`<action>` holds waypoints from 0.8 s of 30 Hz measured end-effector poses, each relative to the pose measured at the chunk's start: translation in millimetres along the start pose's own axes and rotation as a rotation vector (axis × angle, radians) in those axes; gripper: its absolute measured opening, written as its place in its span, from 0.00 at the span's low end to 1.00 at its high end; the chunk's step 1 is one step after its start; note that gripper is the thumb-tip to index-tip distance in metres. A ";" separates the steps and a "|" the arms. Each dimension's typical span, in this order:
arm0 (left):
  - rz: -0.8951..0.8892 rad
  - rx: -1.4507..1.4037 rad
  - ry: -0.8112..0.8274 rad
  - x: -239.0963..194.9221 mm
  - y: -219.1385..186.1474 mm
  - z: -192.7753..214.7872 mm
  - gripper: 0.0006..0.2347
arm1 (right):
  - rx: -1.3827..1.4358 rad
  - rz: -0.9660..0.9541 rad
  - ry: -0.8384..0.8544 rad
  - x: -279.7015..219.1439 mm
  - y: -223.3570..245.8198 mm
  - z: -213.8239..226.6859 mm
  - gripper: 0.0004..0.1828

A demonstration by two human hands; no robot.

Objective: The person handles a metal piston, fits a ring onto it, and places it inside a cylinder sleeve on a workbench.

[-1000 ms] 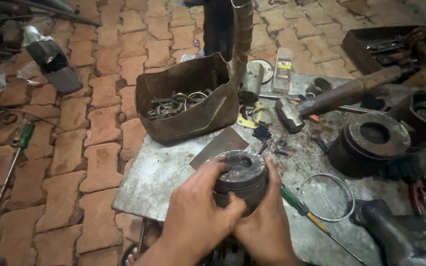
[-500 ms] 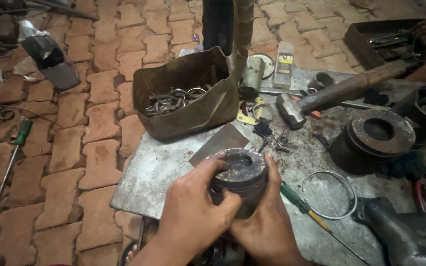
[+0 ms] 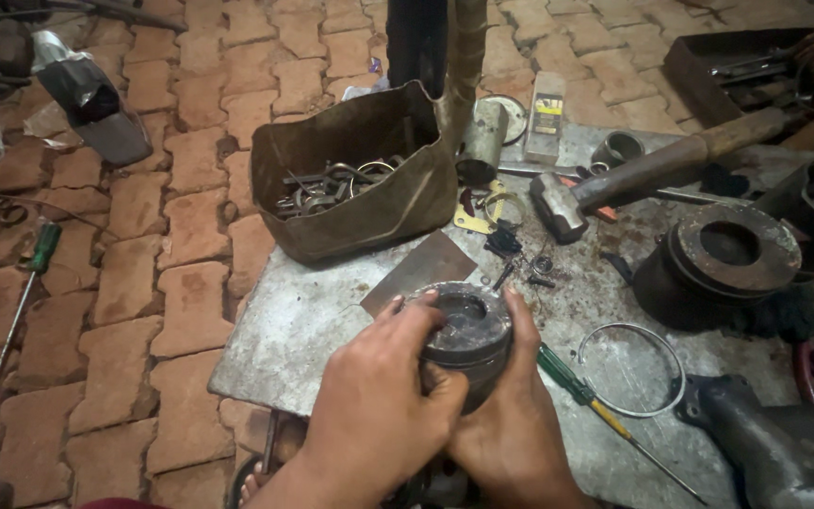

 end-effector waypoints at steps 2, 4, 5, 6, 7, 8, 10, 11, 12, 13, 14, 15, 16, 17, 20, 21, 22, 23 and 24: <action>0.011 0.005 0.032 -0.7 1.2 -1.9 0.19 | 0.010 0.001 0.001 -0.5 0.9 -0.8 0.65; -0.020 0.001 0.030 -0.7 -0.6 -0.4 0.18 | 0.020 0.033 -0.009 0.2 3.5 -1.0 0.64; -0.057 -0.007 0.013 -0.4 -2.7 1.6 0.17 | 0.037 0.048 -0.014 0.3 4.8 -1.1 0.64; -0.093 -0.014 -0.005 -0.4 -4.6 3.7 0.16 | 0.053 0.064 -0.019 0.1 5.9 -1.3 0.63; -0.094 -0.014 0.006 -0.8 -4.5 4.1 0.16 | 0.070 0.079 -0.024 0.0 6.6 -1.6 0.63; -0.096 -0.013 0.018 -1.6 -4.5 4.1 0.16 | 0.091 0.063 -0.012 -0.1 5.0 -2.6 0.63; -0.108 -0.018 0.033 -2.4 -4.5 4.1 0.16 | 0.133 0.029 0.012 -0.8 1.1 -4.1 0.64; -0.118 -0.024 0.035 -2.7 -4.4 4.7 0.16 | 0.123 0.034 0.005 -1.3 0.4 -4.2 0.64; -0.128 -0.029 0.037 -2.9 -4.0 5.4 0.16 | 0.114 0.039 -0.001 -1.4 -0.1 -4.8 0.64; -0.129 -0.033 0.044 -3.2 -3.2 5.9 0.15 | 0.106 0.045 -0.008 -1.3 -0.4 -5.3 0.64; -0.129 -0.037 0.050 -3.5 -2.9 6.2 0.15 | 0.118 0.069 -0.005 -1.2 0.5 -5.6 0.64; -0.129 -0.041 0.057 -3.6 -2.7 6.4 0.15 | 0.129 0.093 -0.002 -1.1 1.5 -5.8 0.65; -0.132 -0.043 0.056 -3.5 -2.6 6.9 0.15 | 0.141 0.117 0.000 -1.1 2.6 -5.9 0.65; -0.134 -0.045 0.056 -3.4 -2.4 7.2 0.16 | 0.155 0.120 0.000 -1.0 2.6 -6.4 0.65; -0.140 -0.044 0.063 -3.8 -2.1 7.7 0.16 | 0.159 0.082 -0.005 -1.3 0.2 -7.5 0.65; -0.142 -0.042 0.067 -3.7 -2.1 8.0 0.16 | 0.133 0.039 -0.010 -1.7 -2.3 -7.4 0.67; -0.162 -0.045 0.064 -3.8 -2.9 8.7 0.16 | 0.107 -0.006 -0.015 -2.4 -5.3 -7.0 0.68; -0.183 -0.048 0.060 -3.7 -3.3 9.5 0.16 | 0.109 0.023 -0.020 -2.6 -4.1 -6.5 0.68; -0.203 -0.050 0.055 -3.9 -3.8 10.2 0.17 | 0.111 0.053 -0.024 -2.4 -3.0 -6.7 0.67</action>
Point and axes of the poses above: each hand's wrist, its own x-axis towards the middle knuckle, its own z-axis out of the back of the hand, y = z × x, the point moved 6 cm from there along x, towards the middle knuckle, and after that the axes turned 4 degrees about -y, right-handed, at the moved point
